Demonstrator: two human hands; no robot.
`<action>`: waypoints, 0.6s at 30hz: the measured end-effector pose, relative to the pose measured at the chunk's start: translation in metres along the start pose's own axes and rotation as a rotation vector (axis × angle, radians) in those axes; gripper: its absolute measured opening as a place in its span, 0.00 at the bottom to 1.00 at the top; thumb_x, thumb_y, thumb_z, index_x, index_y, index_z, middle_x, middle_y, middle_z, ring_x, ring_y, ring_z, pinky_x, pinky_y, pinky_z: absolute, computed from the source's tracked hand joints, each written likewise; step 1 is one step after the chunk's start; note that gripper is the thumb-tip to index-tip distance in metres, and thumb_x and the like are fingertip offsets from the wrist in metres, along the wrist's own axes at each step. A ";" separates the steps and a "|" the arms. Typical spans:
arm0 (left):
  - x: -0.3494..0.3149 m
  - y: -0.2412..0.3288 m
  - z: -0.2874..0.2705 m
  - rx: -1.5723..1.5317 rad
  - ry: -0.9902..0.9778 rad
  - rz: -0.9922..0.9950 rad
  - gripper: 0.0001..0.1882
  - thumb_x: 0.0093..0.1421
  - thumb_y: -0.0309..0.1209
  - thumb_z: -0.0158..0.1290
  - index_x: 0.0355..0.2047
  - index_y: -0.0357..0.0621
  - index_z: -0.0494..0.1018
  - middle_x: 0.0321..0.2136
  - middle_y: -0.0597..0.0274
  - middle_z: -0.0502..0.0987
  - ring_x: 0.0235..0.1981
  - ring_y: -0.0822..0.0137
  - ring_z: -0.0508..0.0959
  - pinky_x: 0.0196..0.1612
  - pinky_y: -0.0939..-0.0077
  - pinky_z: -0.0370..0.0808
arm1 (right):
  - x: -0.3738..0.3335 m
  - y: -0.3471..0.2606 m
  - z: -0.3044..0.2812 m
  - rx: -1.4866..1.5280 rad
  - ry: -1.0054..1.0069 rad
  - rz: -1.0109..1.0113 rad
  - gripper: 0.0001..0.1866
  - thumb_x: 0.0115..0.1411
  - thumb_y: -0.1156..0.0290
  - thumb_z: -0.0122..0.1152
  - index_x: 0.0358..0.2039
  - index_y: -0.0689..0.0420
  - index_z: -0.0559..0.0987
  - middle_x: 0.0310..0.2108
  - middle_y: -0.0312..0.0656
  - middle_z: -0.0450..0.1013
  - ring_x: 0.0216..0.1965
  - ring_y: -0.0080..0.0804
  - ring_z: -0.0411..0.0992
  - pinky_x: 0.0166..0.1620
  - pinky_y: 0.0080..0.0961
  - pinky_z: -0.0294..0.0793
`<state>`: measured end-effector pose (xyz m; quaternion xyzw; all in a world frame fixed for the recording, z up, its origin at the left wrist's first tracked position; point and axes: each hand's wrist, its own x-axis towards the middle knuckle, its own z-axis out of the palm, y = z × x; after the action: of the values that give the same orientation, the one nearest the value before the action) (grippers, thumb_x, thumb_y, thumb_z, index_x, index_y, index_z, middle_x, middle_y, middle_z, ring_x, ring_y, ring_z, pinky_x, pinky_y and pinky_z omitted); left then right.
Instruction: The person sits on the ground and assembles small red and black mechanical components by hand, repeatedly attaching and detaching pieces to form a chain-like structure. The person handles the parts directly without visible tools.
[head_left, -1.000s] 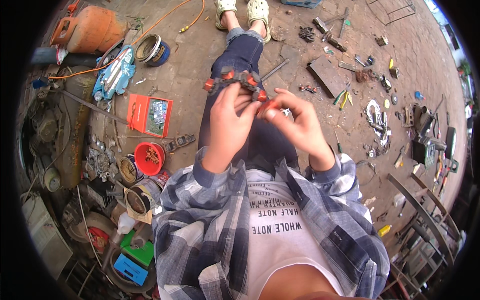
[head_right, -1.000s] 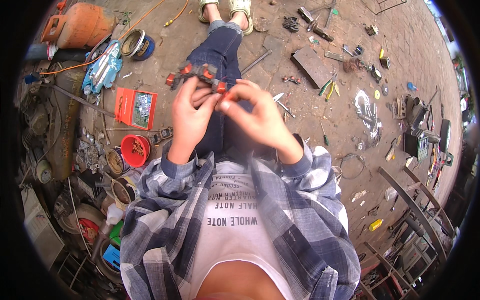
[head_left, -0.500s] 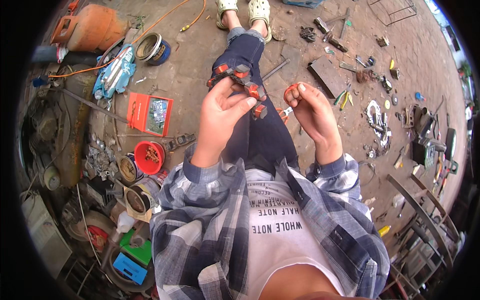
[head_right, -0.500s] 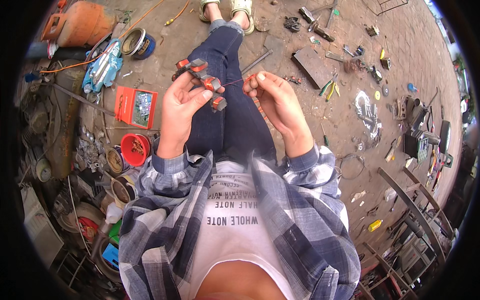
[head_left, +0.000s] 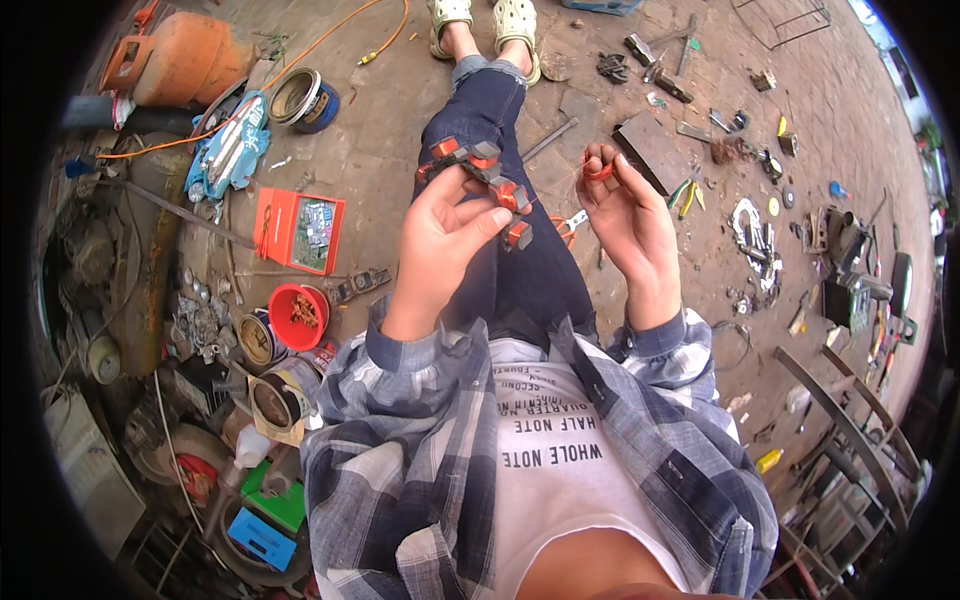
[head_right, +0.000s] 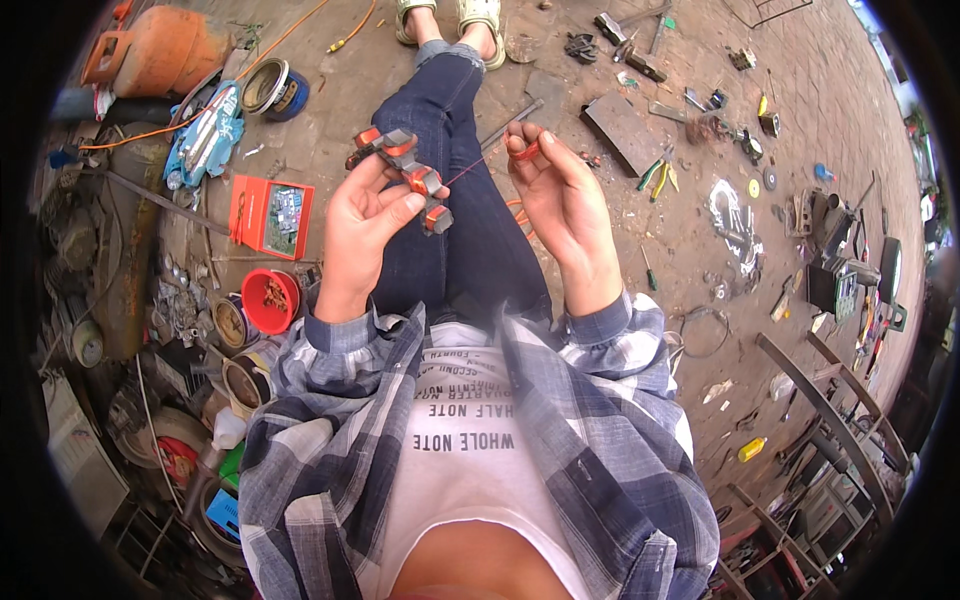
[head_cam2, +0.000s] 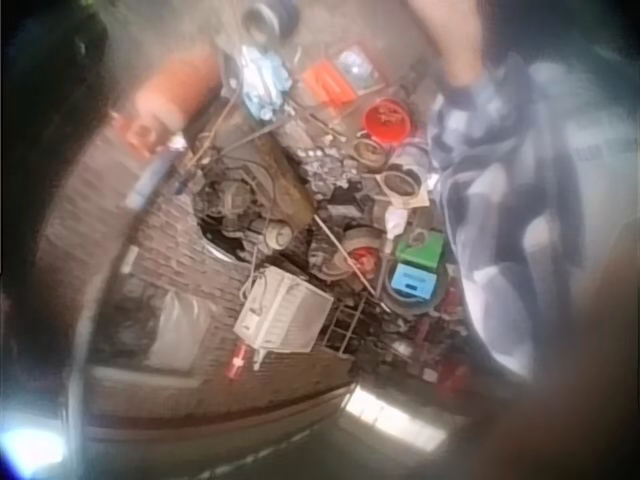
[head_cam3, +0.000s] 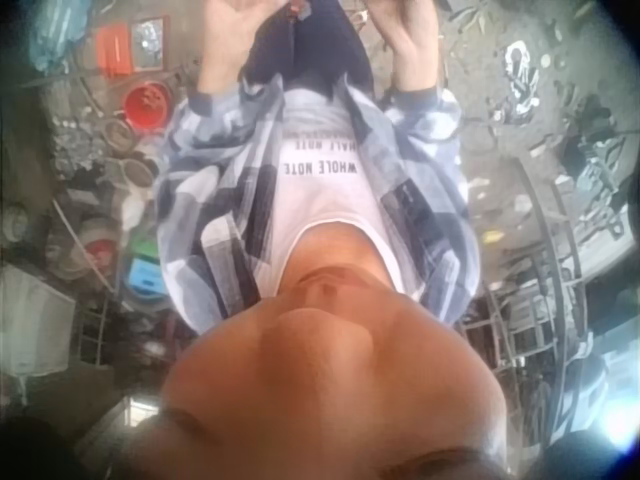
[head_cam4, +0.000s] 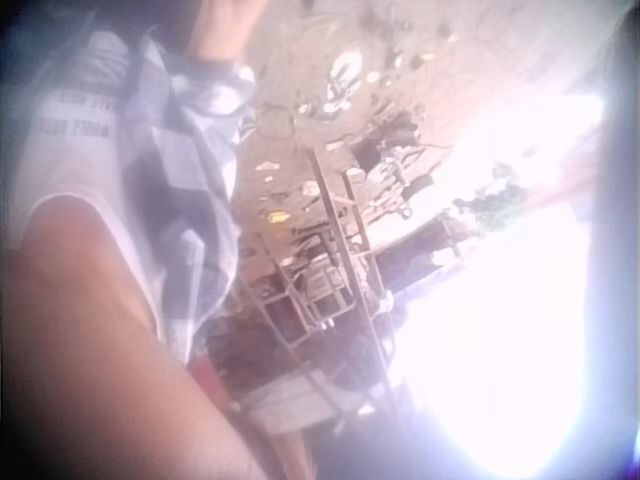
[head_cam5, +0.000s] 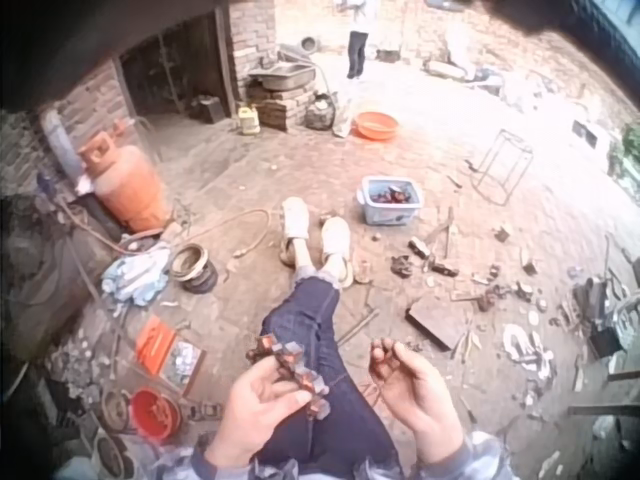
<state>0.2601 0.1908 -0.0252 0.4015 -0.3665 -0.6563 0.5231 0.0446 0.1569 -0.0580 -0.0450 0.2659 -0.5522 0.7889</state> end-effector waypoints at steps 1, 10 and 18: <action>-0.002 -0.003 0.001 -0.003 -0.012 -0.013 0.27 0.57 0.18 0.54 0.57 0.29 0.60 0.43 0.52 0.74 0.42 0.60 0.79 0.47 0.68 0.76 | 0.001 0.001 0.000 -0.066 0.057 -0.045 0.11 0.63 0.70 0.53 0.39 0.64 0.76 0.46 0.46 0.74 0.47 0.31 0.72 0.57 0.28 0.63; -0.011 -0.005 0.002 -0.011 -0.089 -0.078 0.23 0.58 0.14 0.50 0.54 0.29 0.62 0.45 0.56 0.72 0.47 0.64 0.76 0.48 0.73 0.76 | 0.006 -0.009 -0.022 0.194 -0.016 -0.038 0.09 0.63 0.72 0.52 0.42 0.62 0.74 0.43 0.41 0.75 0.45 0.27 0.72 0.56 0.27 0.63; -0.011 -0.018 0.008 0.046 -0.034 -0.108 0.22 0.57 0.15 0.52 0.53 0.31 0.62 0.44 0.56 0.73 0.45 0.67 0.77 0.48 0.76 0.75 | -0.007 -0.018 0.015 0.343 -0.161 -0.120 0.16 0.66 0.67 0.47 0.50 0.62 0.71 0.51 0.44 0.71 0.53 0.31 0.68 0.61 0.34 0.58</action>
<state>0.2475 0.2050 -0.0363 0.4217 -0.3682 -0.6815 0.4714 0.0345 0.1533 -0.0360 0.0304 0.1007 -0.6300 0.7694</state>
